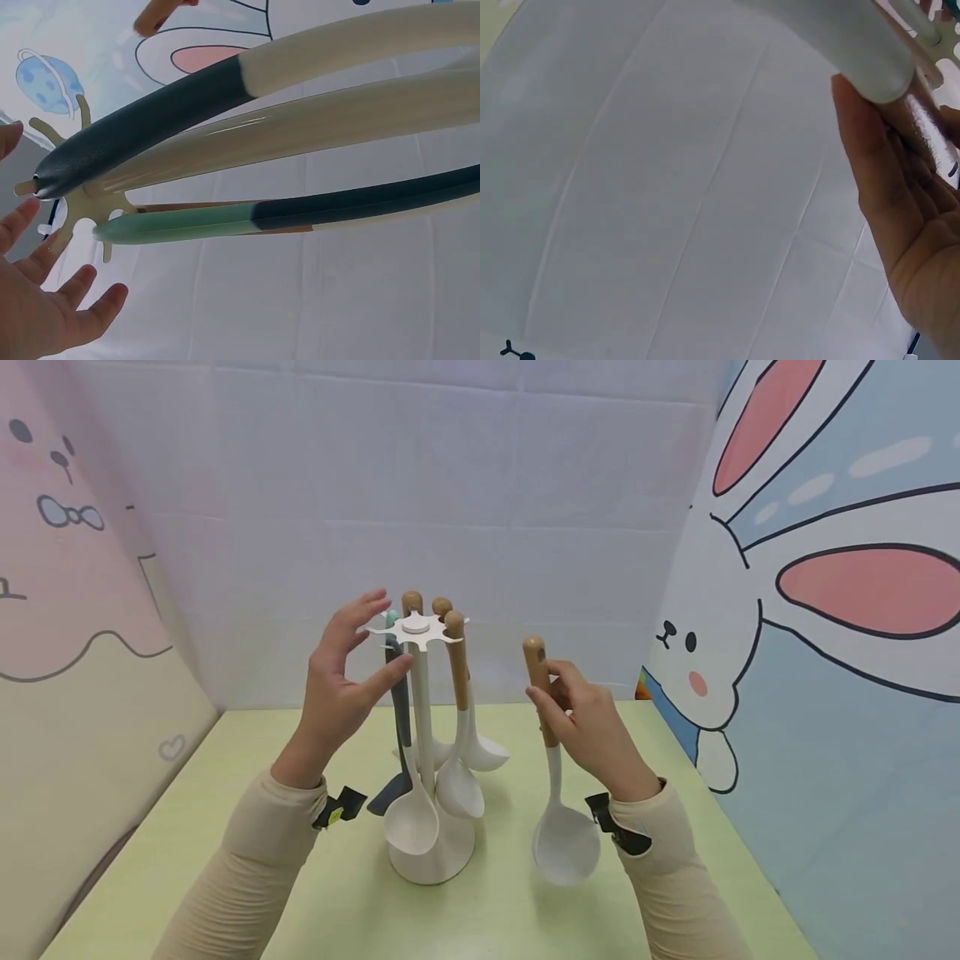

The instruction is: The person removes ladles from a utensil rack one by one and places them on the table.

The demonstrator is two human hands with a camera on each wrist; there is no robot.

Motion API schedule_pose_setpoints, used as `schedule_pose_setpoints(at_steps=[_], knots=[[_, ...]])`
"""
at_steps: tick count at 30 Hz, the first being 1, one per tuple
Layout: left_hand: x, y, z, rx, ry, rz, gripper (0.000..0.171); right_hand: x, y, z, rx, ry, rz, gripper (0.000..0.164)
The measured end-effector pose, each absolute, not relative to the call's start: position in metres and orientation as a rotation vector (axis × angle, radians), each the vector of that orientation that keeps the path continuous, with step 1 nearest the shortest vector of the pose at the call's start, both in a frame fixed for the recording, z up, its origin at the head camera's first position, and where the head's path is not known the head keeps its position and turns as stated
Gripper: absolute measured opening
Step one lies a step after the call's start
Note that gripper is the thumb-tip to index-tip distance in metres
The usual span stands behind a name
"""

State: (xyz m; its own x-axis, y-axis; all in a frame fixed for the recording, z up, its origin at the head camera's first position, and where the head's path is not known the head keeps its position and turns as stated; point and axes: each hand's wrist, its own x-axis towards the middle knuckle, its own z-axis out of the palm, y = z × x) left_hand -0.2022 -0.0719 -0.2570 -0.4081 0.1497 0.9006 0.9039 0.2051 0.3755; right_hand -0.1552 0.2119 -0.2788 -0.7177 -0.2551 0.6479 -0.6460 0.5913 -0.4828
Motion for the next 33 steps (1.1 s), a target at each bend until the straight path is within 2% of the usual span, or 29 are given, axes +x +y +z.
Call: schedule_pose_setpoints(at_steps=[8, 15, 19, 26, 33], knots=[[-0.202, -0.070, -0.253, -1.078, -1.661, -1.008, 0.040, -0.155, 0.262, -0.298, 0.600, -2.461, 0.866, 0.026], [-0.198, -0.067, -0.248, -1.094, -1.669, -0.921, 0.034, -0.156, 0.297, -0.311, 0.405, -2.684, 0.802, 0.036], [-0.199, -0.065, -0.246, -1.088, -1.677, -0.918, 0.039, -0.160, 0.317, -0.320, 0.324, -2.751, 0.747, 0.040], [-0.201, -0.064, -0.244, -1.048, -1.740, -0.902, 0.053, -0.167, 0.345, -0.336, 0.252, -2.821, 0.674, 0.037], [-0.205, -0.064, -0.242, -0.991, -1.792, -0.878, 0.059, -0.177, 0.372, -0.348, 0.132, -2.958, 0.713, 0.046]])
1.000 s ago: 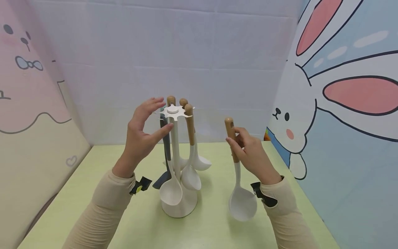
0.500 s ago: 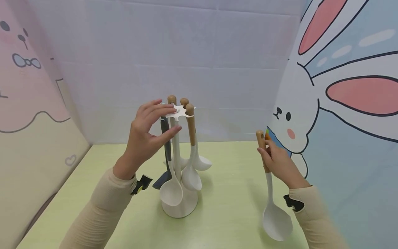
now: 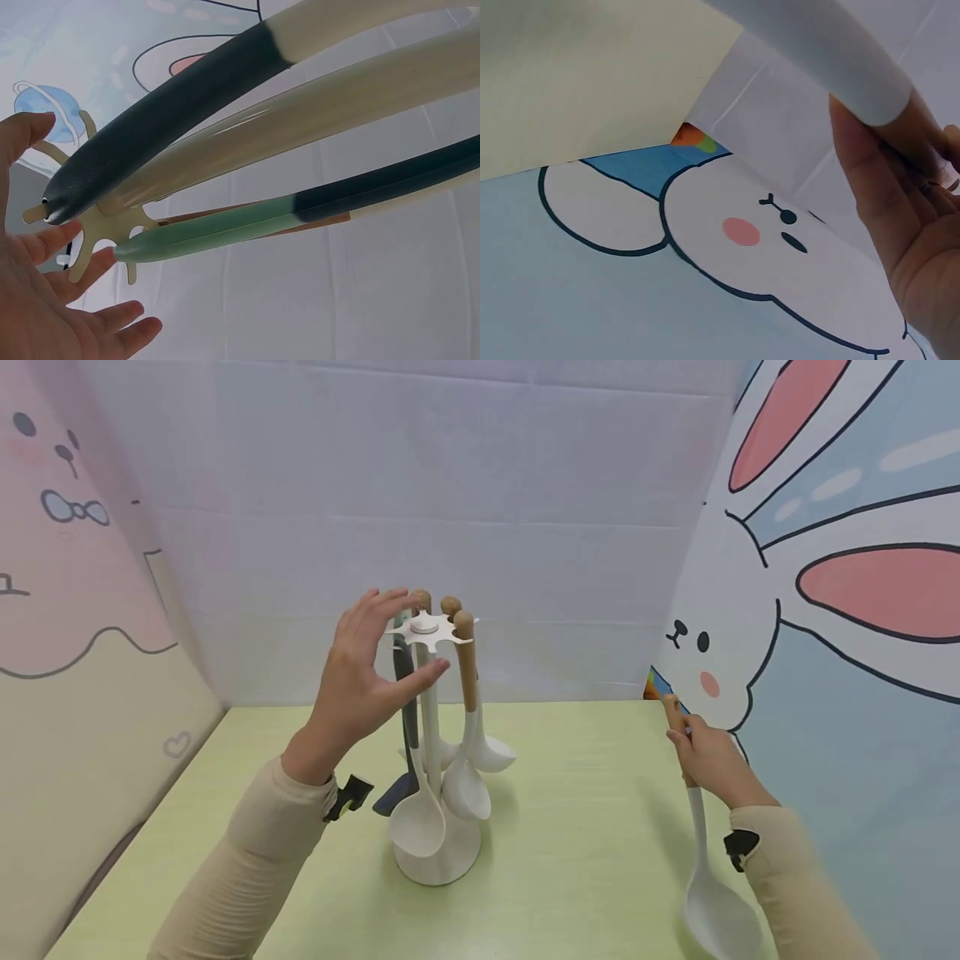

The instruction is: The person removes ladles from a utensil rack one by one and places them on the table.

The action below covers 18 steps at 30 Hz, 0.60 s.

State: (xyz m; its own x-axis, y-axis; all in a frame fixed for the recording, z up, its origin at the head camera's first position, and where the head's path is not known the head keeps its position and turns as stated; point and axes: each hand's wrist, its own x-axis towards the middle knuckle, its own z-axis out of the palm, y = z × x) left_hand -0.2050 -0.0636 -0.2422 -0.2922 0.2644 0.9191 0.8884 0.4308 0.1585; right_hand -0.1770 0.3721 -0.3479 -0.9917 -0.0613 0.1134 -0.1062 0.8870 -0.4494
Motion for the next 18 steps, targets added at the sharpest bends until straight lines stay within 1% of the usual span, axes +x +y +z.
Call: schedule_pose_setpoints(at_steps=[4, 12, 18], knots=[[-0.206, -0.064, -0.242, -0.965, -1.844, -0.893, 0.059, -0.181, 0.384, -0.355, 0.070, -3.003, 0.711, 0.045], [-0.207, -0.061, -0.243, -0.932, -1.878, -0.916, 0.060, -0.187, 0.401, -0.372, 0.091, -3.036, 0.680, 0.042], [-0.206, -0.058, -0.242, -0.897, -1.897, -0.942, 0.063, -0.191, 0.409, -0.383, 0.092, -3.067, 0.628, 0.048]])
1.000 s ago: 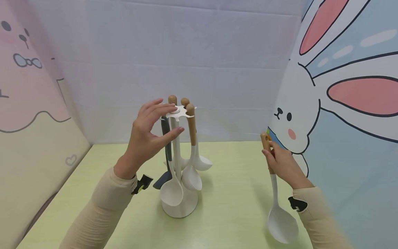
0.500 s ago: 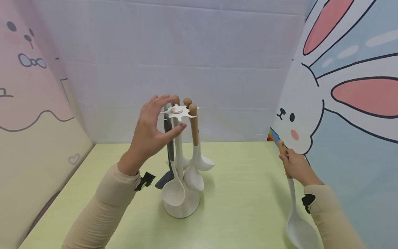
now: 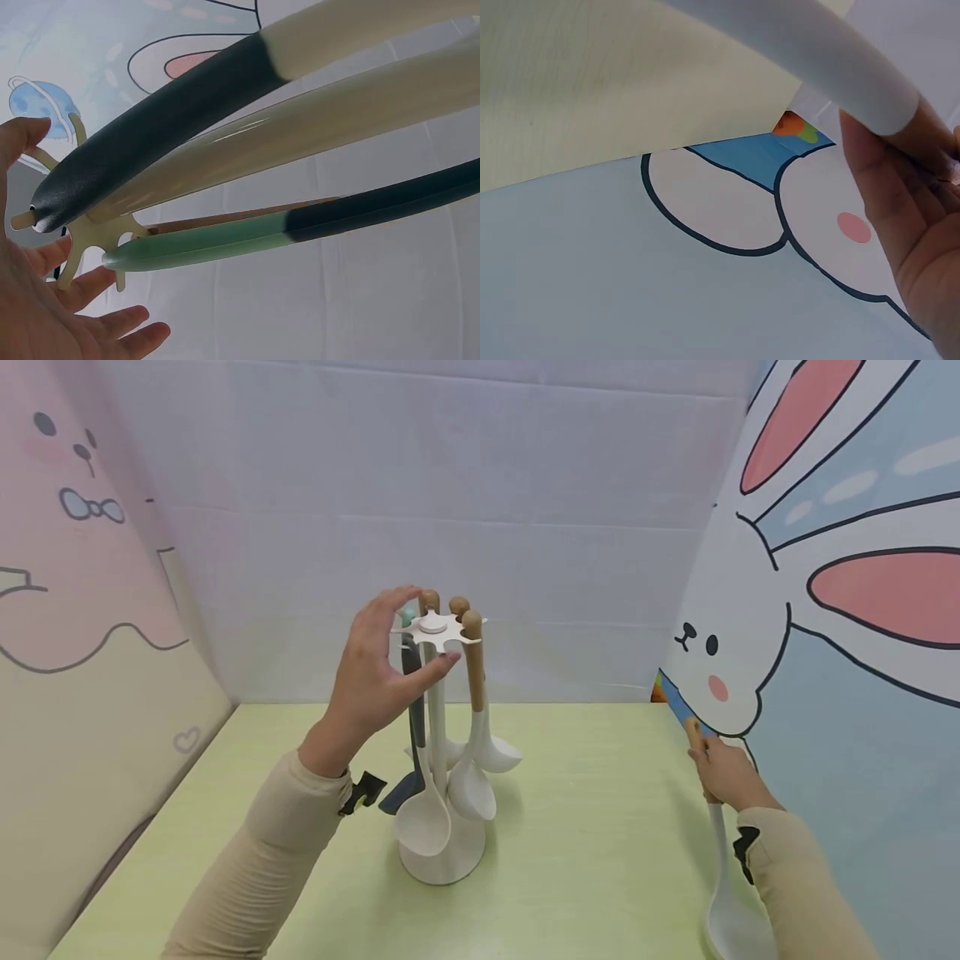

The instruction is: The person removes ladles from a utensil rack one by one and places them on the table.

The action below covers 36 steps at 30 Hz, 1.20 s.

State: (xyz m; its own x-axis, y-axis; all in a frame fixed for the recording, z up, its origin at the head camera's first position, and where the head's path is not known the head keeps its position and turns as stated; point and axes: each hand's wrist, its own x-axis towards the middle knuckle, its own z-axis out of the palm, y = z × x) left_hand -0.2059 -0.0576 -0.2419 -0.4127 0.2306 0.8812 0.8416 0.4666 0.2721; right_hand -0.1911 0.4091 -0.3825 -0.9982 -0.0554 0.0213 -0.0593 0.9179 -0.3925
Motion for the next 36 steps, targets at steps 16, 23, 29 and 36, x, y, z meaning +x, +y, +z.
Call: schedule_pose_setpoints(at_steps=[16, 23, 29, 36], knots=[[-0.202, -0.051, -0.238, -0.773, -1.987, -1.101, 0.063, -0.213, 0.411, -0.401, -0.001, -3.123, 0.869, 0.047], [-0.201, -0.052, -0.239, -0.762, -2.011, -1.162, 0.060, -0.223, 0.411, -0.414, 0.047, -3.117, 0.784, 0.046], [-0.201, -0.052, -0.240, -0.767, -2.006, -1.175, 0.058, -0.231, 0.415, -0.432, 0.028, -3.107, 0.843, 0.043], [-0.202, -0.052, -0.243, -0.755, -2.003, -1.189, 0.056, -0.241, 0.413, -0.449, -0.052, -3.157, 0.774, 0.069]])
